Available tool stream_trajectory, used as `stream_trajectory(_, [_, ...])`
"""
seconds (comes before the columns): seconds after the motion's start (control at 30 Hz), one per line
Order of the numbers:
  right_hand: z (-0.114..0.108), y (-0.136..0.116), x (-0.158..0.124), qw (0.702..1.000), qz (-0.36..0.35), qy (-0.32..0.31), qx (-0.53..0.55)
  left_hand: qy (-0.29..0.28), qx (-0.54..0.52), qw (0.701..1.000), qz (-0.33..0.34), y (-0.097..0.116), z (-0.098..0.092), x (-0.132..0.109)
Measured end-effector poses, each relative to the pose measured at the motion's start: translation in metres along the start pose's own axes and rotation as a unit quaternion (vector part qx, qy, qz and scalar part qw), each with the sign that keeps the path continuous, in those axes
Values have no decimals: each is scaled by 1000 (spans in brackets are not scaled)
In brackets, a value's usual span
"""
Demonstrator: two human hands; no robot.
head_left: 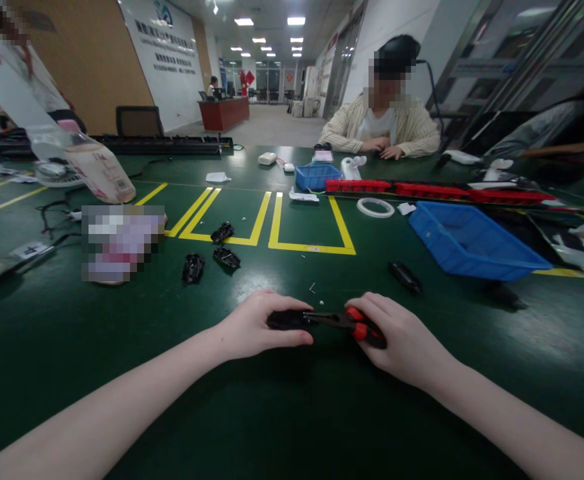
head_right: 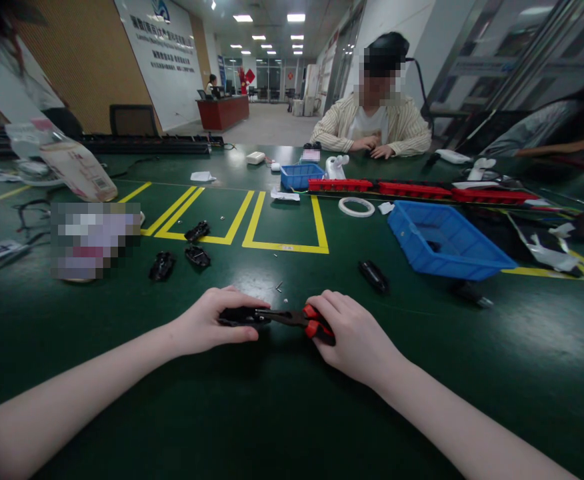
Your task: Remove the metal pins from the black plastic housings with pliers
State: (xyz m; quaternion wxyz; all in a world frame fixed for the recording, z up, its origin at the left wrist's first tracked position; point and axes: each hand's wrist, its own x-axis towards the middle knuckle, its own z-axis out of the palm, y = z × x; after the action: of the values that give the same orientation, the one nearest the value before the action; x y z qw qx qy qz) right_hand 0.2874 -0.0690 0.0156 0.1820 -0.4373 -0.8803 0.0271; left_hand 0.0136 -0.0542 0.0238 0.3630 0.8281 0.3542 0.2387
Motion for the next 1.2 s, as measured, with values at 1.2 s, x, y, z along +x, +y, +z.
stream_trajectory(1.2, [0,-2,1,999,-36,2,-19,-52,-68,996,-9,4,0,-1])
